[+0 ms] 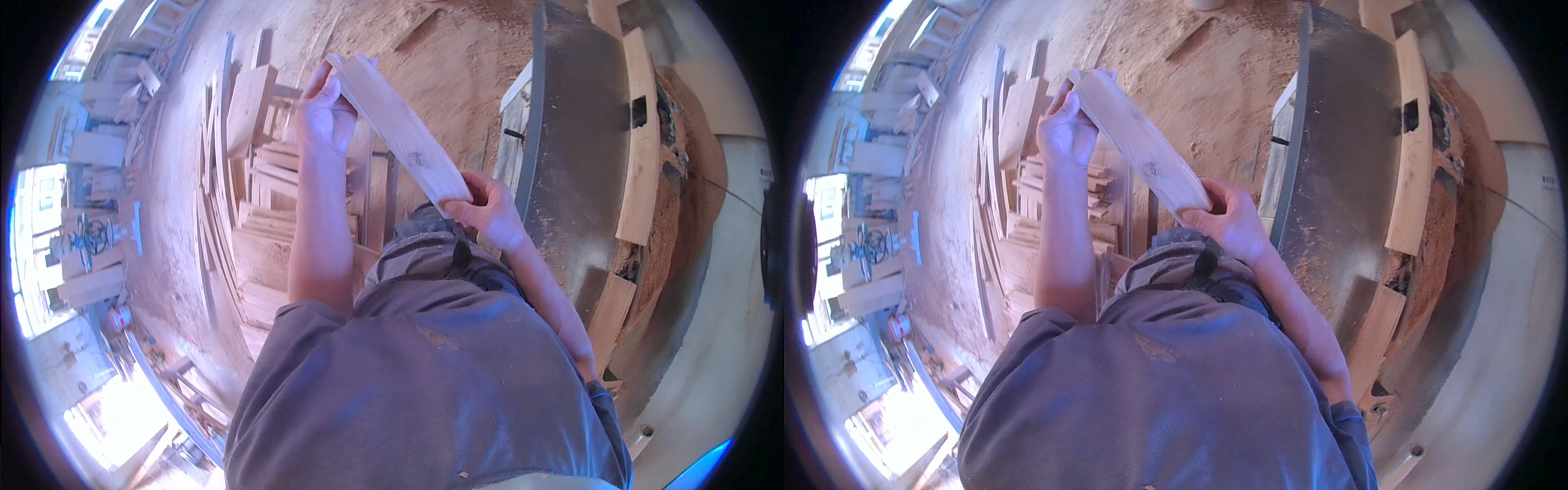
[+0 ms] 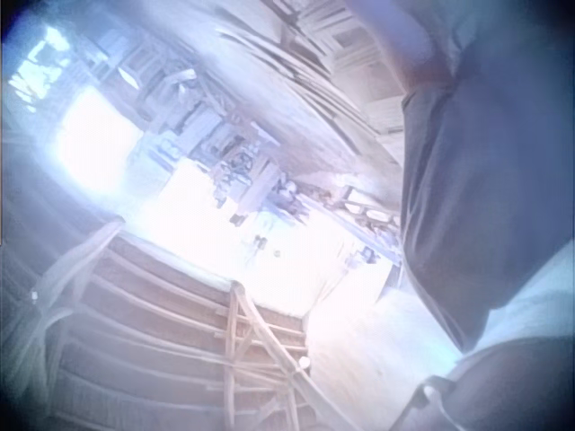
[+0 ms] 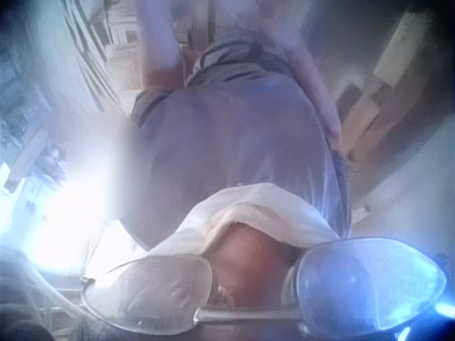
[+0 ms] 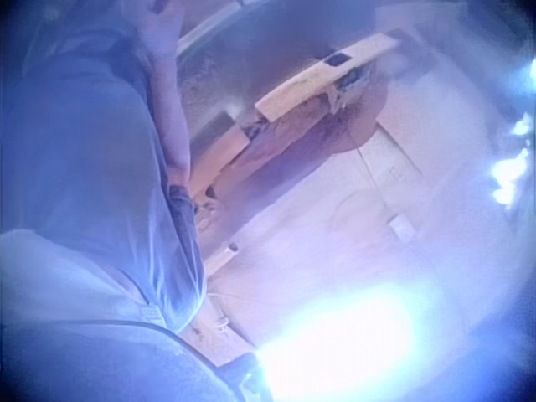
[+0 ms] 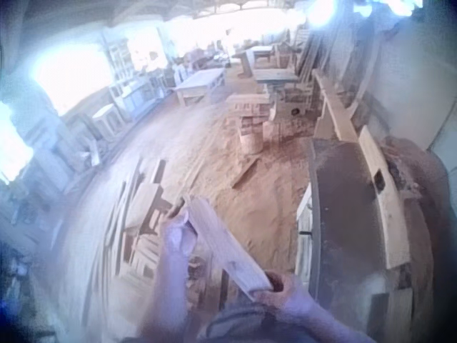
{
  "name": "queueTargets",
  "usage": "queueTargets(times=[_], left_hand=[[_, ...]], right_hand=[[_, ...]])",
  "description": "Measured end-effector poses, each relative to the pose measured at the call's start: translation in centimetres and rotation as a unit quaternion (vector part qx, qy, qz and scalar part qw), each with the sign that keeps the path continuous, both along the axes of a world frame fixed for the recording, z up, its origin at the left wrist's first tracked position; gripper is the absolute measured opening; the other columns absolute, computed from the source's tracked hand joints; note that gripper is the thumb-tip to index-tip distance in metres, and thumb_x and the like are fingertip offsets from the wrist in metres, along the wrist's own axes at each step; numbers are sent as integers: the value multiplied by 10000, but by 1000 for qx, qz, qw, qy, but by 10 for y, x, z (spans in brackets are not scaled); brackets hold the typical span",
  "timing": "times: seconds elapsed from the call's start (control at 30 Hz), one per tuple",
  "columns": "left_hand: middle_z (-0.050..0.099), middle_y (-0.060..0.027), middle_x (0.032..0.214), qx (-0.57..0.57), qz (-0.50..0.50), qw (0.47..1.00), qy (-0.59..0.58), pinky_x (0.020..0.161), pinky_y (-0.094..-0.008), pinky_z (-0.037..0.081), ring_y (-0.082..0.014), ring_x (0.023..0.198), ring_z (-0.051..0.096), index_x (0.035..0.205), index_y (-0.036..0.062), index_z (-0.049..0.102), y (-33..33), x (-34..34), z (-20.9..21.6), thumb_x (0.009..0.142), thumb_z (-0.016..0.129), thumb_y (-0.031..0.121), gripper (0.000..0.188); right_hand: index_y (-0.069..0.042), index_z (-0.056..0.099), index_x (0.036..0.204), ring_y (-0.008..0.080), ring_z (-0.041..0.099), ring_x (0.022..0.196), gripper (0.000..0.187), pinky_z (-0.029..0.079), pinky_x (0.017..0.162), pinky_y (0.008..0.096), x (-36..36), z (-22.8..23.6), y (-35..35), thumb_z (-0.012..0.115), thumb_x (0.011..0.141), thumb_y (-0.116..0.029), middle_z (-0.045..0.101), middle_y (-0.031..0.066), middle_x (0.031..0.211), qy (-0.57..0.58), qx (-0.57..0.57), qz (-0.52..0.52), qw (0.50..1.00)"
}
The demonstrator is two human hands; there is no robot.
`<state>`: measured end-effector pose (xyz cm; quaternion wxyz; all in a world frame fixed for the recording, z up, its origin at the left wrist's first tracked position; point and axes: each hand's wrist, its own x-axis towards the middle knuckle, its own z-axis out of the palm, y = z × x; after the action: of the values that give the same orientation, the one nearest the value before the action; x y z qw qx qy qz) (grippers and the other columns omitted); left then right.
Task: The person picks up wooden slats from a stack and sands their edges and surfaces using a stationary belt sander.
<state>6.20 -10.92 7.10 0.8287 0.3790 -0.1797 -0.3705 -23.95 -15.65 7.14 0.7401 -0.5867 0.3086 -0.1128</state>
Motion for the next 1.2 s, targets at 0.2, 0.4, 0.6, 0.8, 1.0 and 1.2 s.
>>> queueTargets(times=[0.2, 0.4, 0.6, 0.8, 1.0, 1.2], left_hand=[[523, -265, 1447, -42, -125, 986, 98, 1182, -567, 355, -441, 1359, 495, 1469, 10, 427, -70, -50, -1, 1059, 494, 340, 530], [606, -267, 1333, 38, -188, 981, -7, 1093, -542, 469, -435, 1208, 617, 1425, 9, 458, -135, -94, -17, 987, 676, 297, 568], [674, -172, 1098, 168, -116, 975, 91, 910, -485, 578, -362, 983, 702, 1233, 10, 564, -228, -128, -40, 928, 712, 102, 351], [630, -286, 1163, 251, -155, 949, 113, 988, -526, 535, -443, 1085, 657, 1227, -92, 511, -312, -153, -62, 1047, 537, 367, 493], [602, -302, 1224, 232, -226, 932, 162, 1040, -535, 495, -436, 1151, 619, 1382, -67, 411, -366, -189, -53, 1071, 406, 546, 688], [632, -143, 1193, 220, -398, 887, 78, 1013, -410, 486, -259, 1124, 620, 1322, -4, 528, -350, -272, -122, 961, 701, 175, 439]], right_hand=[[-65, 636, 1180, 384, 689, 934, 453, 561, 812, 411, -28, -10, -24, 754, 746, -7, 671, 174, 1063, 79, -524, -239, 814], [-63, 585, 1190, 371, 563, 1064, 535, 457, 922, 470, -63, -30, -60, 697, 688, 86, 591, 152, 1183, 126, -622, -317, 705], [-52, 579, 1149, 357, 574, 1041, 493, 488, 892, 457, -84, -54, -103, 684, 693, 105, 581, 161, 1157, 173, -646, -346, 659], [-66, 574, 1129, 350, 577, 1022, 505, 484, 887, 457, -91, -79, -141, 681, 663, 95, 578, 147, 1138, 195, -614, -374, 667], [-47, 559, 1109, 344, 573, 1002, 476, 499, 856, 433, -105, -84, -177, 691, 687, 128, 568, 166, 1122, 248, -593, -417, 642], [-35, 562, 1121, 376, 578, 1012, 442, 491, 874, 457, -138, -106, -174, 684, 714, 87, 594, 192, 1089, 329, -490, -486, 645]])
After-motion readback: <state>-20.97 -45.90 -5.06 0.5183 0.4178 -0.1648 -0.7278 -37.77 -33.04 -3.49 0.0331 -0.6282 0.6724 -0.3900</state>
